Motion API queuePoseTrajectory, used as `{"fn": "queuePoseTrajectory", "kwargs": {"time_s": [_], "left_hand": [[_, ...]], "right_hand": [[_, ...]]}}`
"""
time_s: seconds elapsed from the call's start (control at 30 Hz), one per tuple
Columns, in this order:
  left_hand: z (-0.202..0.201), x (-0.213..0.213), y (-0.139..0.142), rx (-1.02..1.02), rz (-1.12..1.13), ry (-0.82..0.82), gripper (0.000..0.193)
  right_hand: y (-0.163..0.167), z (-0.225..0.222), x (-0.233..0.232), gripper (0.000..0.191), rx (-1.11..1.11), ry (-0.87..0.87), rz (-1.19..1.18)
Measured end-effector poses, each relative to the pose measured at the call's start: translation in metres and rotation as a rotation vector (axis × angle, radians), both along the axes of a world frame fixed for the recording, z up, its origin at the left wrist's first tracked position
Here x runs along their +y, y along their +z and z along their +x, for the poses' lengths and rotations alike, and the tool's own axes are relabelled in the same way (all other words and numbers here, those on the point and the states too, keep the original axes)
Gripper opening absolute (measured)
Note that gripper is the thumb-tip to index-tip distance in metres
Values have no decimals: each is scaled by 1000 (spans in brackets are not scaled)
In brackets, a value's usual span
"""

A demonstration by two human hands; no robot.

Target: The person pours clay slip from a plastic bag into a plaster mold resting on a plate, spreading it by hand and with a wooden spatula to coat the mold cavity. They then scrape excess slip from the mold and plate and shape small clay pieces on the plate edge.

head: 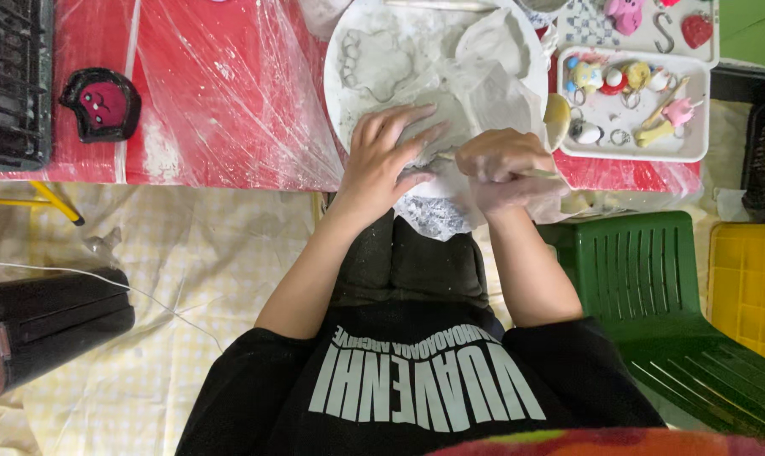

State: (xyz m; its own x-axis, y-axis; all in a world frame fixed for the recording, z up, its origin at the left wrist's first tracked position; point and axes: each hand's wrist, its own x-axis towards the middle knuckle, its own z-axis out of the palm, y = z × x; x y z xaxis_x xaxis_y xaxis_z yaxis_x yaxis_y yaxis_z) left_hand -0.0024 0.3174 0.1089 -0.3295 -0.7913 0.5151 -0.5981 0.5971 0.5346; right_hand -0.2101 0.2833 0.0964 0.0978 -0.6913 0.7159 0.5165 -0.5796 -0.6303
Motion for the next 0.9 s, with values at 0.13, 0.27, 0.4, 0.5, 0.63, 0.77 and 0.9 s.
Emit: {"fn": "queuePoseTrajectory", "kwargs": {"time_s": [0.13, 0.27, 0.4, 0.5, 0.63, 0.77, 0.9], "left_hand": [[-4, 2, 1, -3, -25, 20, 71], [-5, -2, -2, 5, 2, -1, 75], [-4, -3, -4, 16, -1, -16, 80], [-5, 1, -7, 6, 10, -4, 81], [-6, 9, -10, -12, -60, 14, 83], [-4, 20, -3, -17, -47, 17, 84], [-4, 27, 8, -30, -50, 18, 83]], "right_hand": [[16, 13, 1, 81, 57, -41, -69], [21, 18, -8, 82, 121, -59, -147], [21, 23, -8, 83, 207, -100, -142], [23, 24, -5, 83, 237, -55, -157], [21, 19, 0, 79, 373, -65, -204], [6, 13, 6, 76, 463, -134, -122], [-14, 6, 9, 76, 127, 44, 291]]}}
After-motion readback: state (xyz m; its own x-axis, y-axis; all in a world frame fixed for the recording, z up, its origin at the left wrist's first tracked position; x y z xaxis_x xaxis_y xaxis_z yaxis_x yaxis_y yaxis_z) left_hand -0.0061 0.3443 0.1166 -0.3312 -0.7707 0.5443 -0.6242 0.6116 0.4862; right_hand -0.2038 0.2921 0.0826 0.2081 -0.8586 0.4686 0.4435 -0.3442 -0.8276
